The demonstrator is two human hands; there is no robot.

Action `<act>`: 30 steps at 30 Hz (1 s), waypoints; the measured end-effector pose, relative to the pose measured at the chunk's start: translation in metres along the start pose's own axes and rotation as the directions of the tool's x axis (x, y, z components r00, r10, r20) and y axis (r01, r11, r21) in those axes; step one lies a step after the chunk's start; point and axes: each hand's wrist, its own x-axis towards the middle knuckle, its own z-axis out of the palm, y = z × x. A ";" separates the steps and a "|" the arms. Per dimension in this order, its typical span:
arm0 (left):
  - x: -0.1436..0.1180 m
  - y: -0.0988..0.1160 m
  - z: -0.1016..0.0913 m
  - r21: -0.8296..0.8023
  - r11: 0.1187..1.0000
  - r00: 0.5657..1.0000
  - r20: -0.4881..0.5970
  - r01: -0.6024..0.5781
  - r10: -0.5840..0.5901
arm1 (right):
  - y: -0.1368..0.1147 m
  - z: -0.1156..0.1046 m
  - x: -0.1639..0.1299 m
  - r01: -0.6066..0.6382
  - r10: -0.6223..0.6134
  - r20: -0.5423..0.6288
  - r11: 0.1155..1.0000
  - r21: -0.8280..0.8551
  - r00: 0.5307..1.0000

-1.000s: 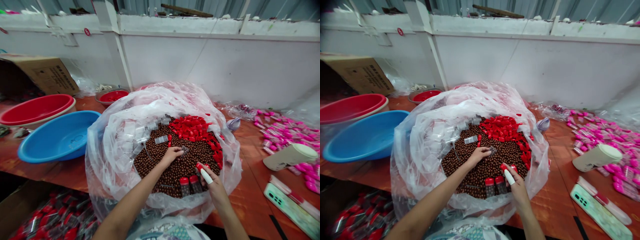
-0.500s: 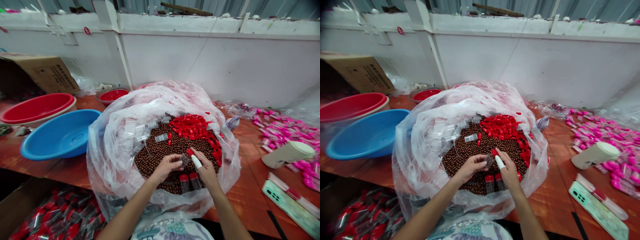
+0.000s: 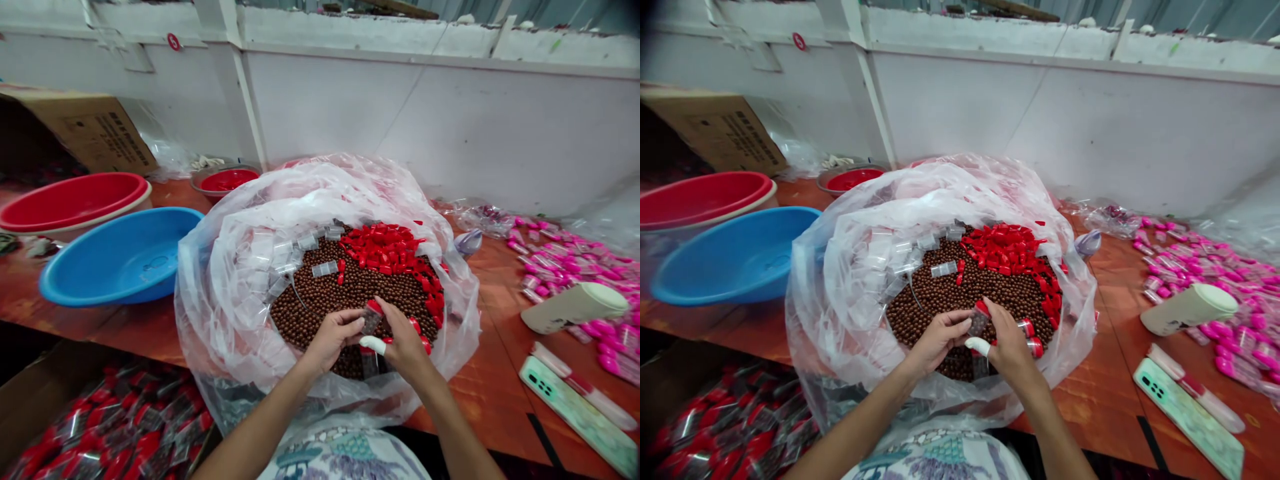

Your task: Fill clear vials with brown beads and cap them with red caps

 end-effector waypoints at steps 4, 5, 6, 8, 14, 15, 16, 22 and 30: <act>-0.004 0.000 0.003 -0.079 0.997 0.999 0.038 0.018 -0.015 | -0.001 0.001 0.000 -0.042 0.040 0.033 0.999 0.032 0.999; -0.005 0.001 0.003 -0.087 0.996 0.999 0.044 0.016 -0.012 | -0.002 0.000 0.000 -0.046 0.044 0.039 0.998 0.048 0.998; -0.006 0.001 0.002 -0.091 0.996 0.999 0.049 0.014 -0.009 | -0.004 -0.001 0.001 -0.051 0.048 0.043 0.997 0.065 0.998; -0.007 0.001 0.002 -0.088 0.996 0.999 0.051 0.008 -0.003 | -0.007 -0.002 0.001 -0.067 0.062 0.051 0.992 0.105 0.997; -0.008 0.003 0.000 -0.008 0.999 0.998 0.040 -0.053 0.054 | -0.013 -0.003 0.003 -0.100 0.093 0.044 0.975 0.199 0.995; -0.008 0.004 -0.001 0.024 0.998 0.997 0.035 -0.066 0.065 | -0.013 -0.003 0.003 -0.099 0.093 0.036 0.970 0.224 0.995; -0.008 0.005 -0.002 0.056 0.996 0.997 0.030 -0.076 0.074 | -0.013 -0.004 0.004 -0.103 0.101 0.020 0.962 0.253 0.995; -0.007 0.004 -0.010 0.128 0.987 0.995 -0.019 -0.098 0.101 | 0.010 -0.004 0.007 -0.226 0.265 -0.164 0.948 0.225 0.950; -0.008 0.008 -0.016 0.202 0.967 0.984 -0.051 -0.156 0.170 | 0.033 0.014 0.011 -0.123 0.143 0.032 0.926 -0.356 0.989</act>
